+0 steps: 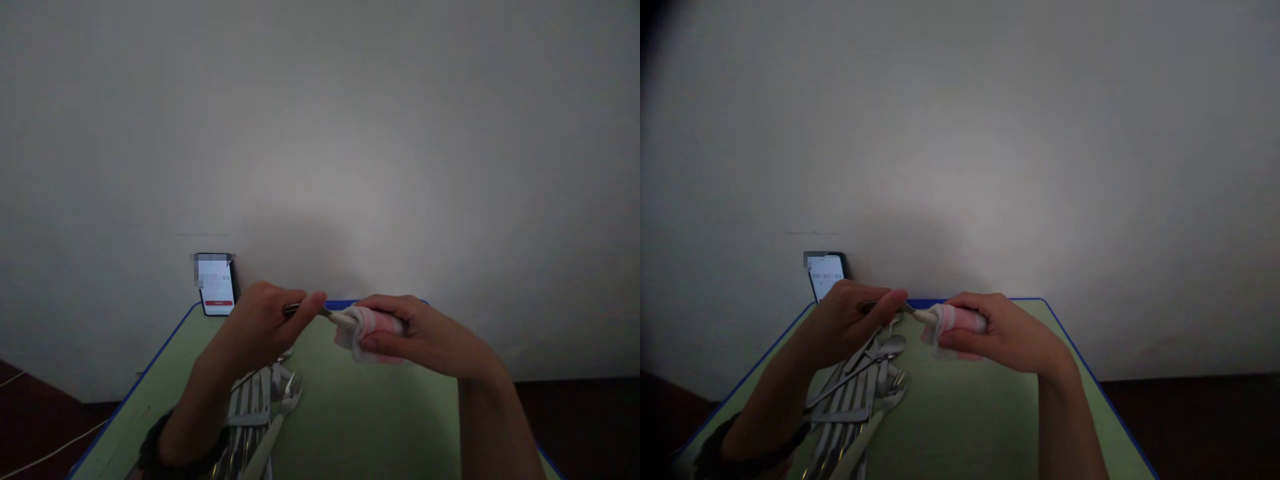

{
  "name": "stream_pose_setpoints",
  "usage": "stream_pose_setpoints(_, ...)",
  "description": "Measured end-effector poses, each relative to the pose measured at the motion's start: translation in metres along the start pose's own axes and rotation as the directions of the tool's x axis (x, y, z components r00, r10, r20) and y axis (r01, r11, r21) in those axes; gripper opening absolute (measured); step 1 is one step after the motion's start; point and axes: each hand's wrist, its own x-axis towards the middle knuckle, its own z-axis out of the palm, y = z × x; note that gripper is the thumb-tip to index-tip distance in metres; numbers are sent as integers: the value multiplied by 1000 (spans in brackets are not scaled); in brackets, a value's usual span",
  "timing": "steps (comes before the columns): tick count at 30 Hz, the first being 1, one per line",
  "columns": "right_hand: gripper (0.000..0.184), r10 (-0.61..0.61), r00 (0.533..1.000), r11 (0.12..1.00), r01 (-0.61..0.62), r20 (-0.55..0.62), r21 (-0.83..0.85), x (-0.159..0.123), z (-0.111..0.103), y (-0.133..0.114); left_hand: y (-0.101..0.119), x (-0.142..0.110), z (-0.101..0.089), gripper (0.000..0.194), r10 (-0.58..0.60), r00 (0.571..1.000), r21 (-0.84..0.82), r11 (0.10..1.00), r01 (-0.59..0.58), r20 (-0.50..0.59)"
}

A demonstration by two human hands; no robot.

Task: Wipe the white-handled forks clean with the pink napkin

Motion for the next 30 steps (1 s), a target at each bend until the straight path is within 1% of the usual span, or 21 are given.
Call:
stream_pose_setpoints(4, 31, -8, 1000, 1000, 8, -20, -13, -2, -1, 0, -4, -2, -1, 51, 0, 999, -28, 1000, -1, -32)
stream_pose_setpoints(9, 30, -33, 999, 999, 33, 14, -38, 1, 0, -3, 0, -2, -1, 51, 6, 999, -31, 1000, -7, -34)
stream_pose_setpoints(15, 29, -27, 996, 998, 31, 80, -51, 7, 4, -11, 10, 2, 2, 51, 17, 998, 26, 999, -19, 63)
stream_pose_setpoints(18, 28, -49, 995, 997, 55, 88, -60, 11, 8, -18, 14, 5, 2, 51, 20, 994, 66, 997, -27, 103)
stream_pose_setpoints(20, 27, -59, 995, 996, 65, 85, -64, 13, 9, -21, 15, 6, 2, 51, 19, 994, 78, 997, -27, 110)
stream_pose_setpoints(26, 35, -33, 996, 997, 38, 81, -62, 13, 10, -13, 8, 6, 1, 48, 36, 997, 54, 998, -39, 65)
stream_pose_setpoints(28, 35, -16, 997, 998, 20, 75, -52, 11, 8, -10, 4, 4, -1, 47, 27, 999, 40, 999, -27, 18)
stream_pose_setpoints(30, 32, -11, 999, 998, 14, 45, -65, 9, 5, -7, 0, 2, -3, 48, 11, 999, 30, 999, -10, -42)
